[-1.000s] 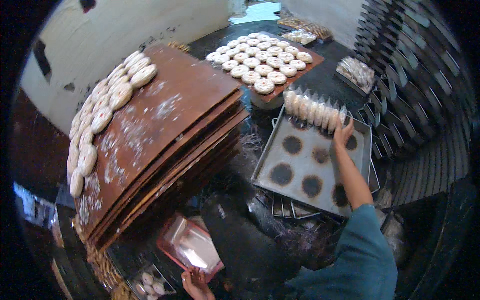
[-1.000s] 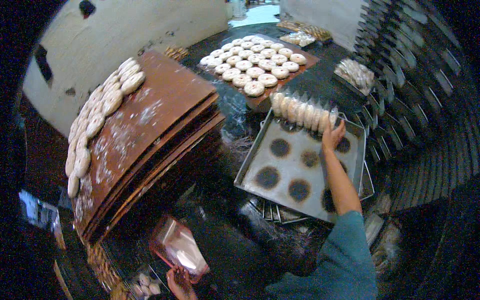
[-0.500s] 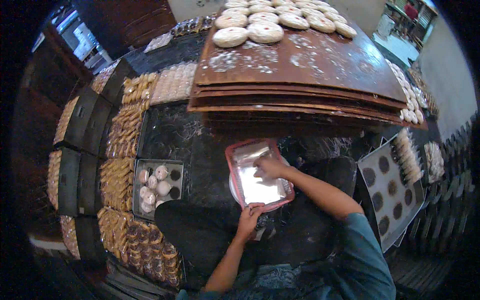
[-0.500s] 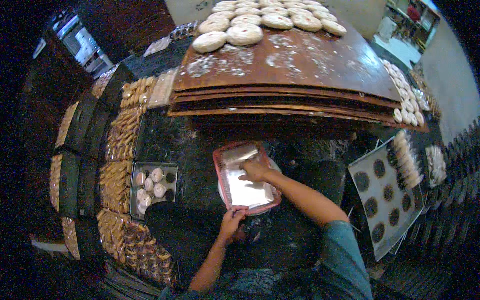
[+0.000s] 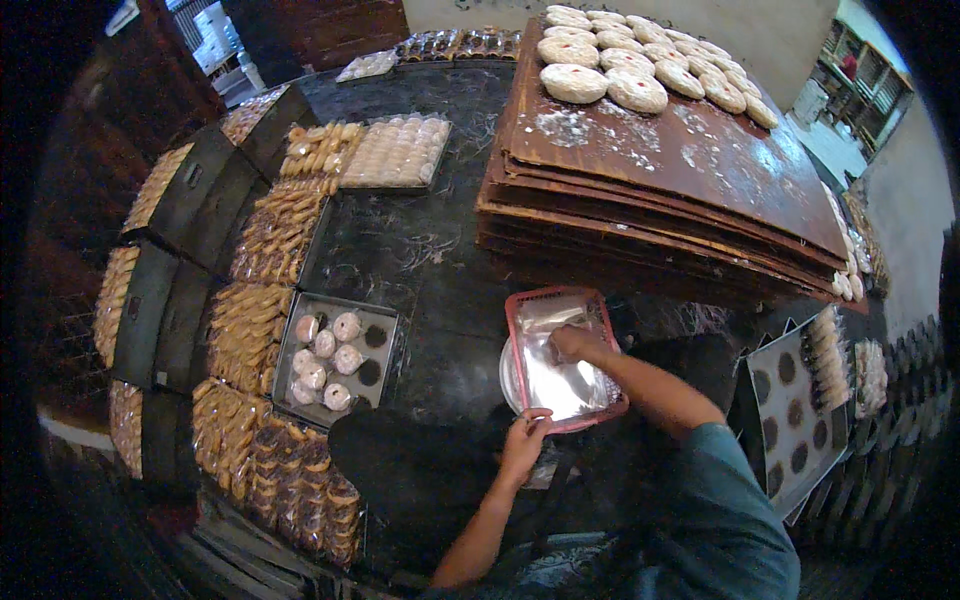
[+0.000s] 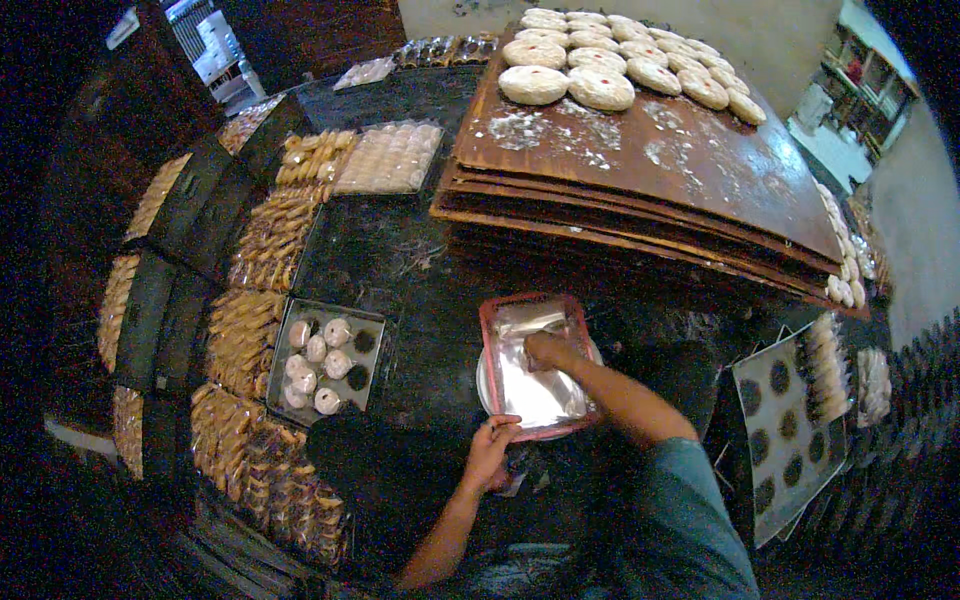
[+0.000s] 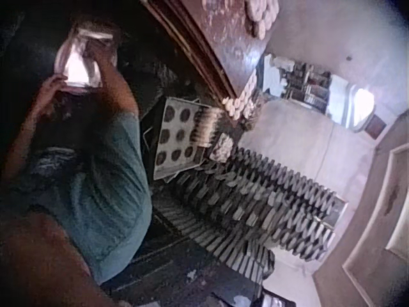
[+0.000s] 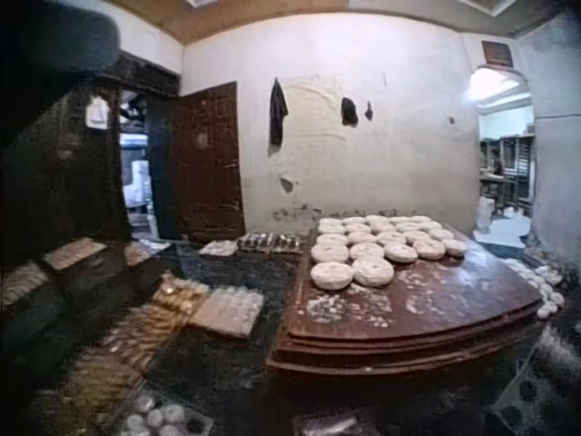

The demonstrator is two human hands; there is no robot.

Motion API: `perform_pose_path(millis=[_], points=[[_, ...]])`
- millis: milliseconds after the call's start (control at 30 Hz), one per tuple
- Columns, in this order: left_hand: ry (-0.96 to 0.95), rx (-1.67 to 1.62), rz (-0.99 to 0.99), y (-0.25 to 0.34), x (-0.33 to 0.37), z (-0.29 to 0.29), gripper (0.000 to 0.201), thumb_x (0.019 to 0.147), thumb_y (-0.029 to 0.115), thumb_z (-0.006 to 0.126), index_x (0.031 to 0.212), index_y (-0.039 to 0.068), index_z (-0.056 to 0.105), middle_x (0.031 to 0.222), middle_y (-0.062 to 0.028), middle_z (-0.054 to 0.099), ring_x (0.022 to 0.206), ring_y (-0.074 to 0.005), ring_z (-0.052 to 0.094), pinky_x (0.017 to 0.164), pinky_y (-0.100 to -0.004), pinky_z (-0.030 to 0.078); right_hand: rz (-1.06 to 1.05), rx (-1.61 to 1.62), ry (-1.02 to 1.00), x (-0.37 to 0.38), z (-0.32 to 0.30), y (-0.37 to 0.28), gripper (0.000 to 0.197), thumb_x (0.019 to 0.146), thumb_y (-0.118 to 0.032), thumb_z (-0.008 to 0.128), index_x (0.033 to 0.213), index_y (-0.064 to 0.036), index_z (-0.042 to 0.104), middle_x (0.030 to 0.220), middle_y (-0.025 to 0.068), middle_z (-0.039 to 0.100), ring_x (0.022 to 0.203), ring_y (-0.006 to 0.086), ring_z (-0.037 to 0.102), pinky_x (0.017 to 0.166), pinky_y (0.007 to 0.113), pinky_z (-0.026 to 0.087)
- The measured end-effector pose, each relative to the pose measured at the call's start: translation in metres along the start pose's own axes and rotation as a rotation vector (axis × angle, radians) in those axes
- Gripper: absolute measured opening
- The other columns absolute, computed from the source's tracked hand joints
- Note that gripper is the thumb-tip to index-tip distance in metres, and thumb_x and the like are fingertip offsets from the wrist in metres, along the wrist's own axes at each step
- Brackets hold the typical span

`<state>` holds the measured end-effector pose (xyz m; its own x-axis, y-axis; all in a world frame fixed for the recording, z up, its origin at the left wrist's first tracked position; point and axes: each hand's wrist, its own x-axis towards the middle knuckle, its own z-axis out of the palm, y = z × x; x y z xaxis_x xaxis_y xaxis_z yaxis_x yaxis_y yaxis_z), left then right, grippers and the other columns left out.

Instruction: The person sits on the floor and repeatedly picks round pastries from a wooden board, places each into a clear plastic bag, and sets the bagged pastries onto a metal tray. The workspace includes trays of other baked goods and a container of white powder nearby.

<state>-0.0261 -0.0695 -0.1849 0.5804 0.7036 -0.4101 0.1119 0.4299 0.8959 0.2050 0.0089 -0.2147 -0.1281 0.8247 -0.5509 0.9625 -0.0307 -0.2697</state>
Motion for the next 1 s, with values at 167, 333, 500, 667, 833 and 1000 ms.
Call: perform_pose_path(millis=[167,333,500,667,833,1000], points=[[-0.257,0.097,0.018,0.032,-0.018,0.012,0.028,0.089,0.017,0.054,0.113,0.004,0.052,0.102,-0.0050,0.057,0.097,-0.0133,0.052,0.086,-0.0273,0.040,-0.305,0.198,0.264,-0.023,-0.073,-0.021,0.021,0.074,-0.015,0.061,0.091,-0.0035,0.064,0.089,0.0168,0.064,0.082,0.0332,0.062,0.072,0.044,0.048],[-0.670,0.078,-0.015,0.051,-0.021,0.023,0.036,0.092,0.023,0.049,0.122,0.004,0.046,0.118,-0.0068,0.052,0.112,-0.0173,0.047,0.095,-0.0324,0.038,-0.434,0.026,0.883,-0.046,-0.056,-0.114,0.025,0.072,-0.012,0.059,0.095,-0.0042,0.063,0.095,0.0191,0.063,0.087,0.0344,0.062,0.077,0.044,0.049],[-0.281,-0.685,-0.246,0.053,0.006,-0.055,0.050,0.089,0.045,0.044,0.122,0.008,0.045,0.122,-0.0136,0.050,0.111,-0.0294,0.049,0.090,-0.0501,0.041,-0.448,0.502,0.571,-0.093,-0.083,-0.131,0.045,0.075,-0.012,0.052,0.120,-0.0071,0.051,0.123,0.0239,0.048,0.104,0.0375,0.054,0.094,0.046,0.039],[-0.680,-0.995,0.108,0.162,0.010,-0.058,0.063,0.088,0.048,0.042,0.138,0.013,0.025,0.140,-0.0231,0.025,0.126,-0.0421,0.029,0.091,-0.0566,0.039,-0.799,-0.073,0.404,-0.183,-0.082,-0.132,0.055,0.075,-0.026,0.058,0.122,-0.0003,0.047,0.140,0.0281,0.018,0.133,0.0413,0.013,0.103,0.060,0.018],[-0.693,-0.573,0.287,0.182,-0.008,-0.027,0.073,0.080,0.026,0.061,0.140,0.016,0.020,0.144,-0.0195,0.018,0.129,-0.0398,0.027,0.097,-0.0513,0.036,-0.790,0.122,0.591,-0.208,-0.078,-0.117,0.054,0.078,-0.026,0.059,0.124,-0.0031,0.044,0.138,0.0271,0.023,0.125,0.0417,0.031,0.102,0.046,0.031],[-0.814,-0.538,0.276,0.185,-0.016,0.004,0.085,0.071,0.026,0.071,0.140,0.020,0.021,0.145,-0.0212,0.013,0.128,-0.0453,0.024,0.099,-0.0576,0.028,-0.717,0.365,0.737,-0.221,-0.063,-0.122,0.052,0.075,-0.021,0.068,0.122,-0.0078,0.049,0.126,0.0207,0.038,0.113,0.0371,0.043,0.092,0.041,0.040]])
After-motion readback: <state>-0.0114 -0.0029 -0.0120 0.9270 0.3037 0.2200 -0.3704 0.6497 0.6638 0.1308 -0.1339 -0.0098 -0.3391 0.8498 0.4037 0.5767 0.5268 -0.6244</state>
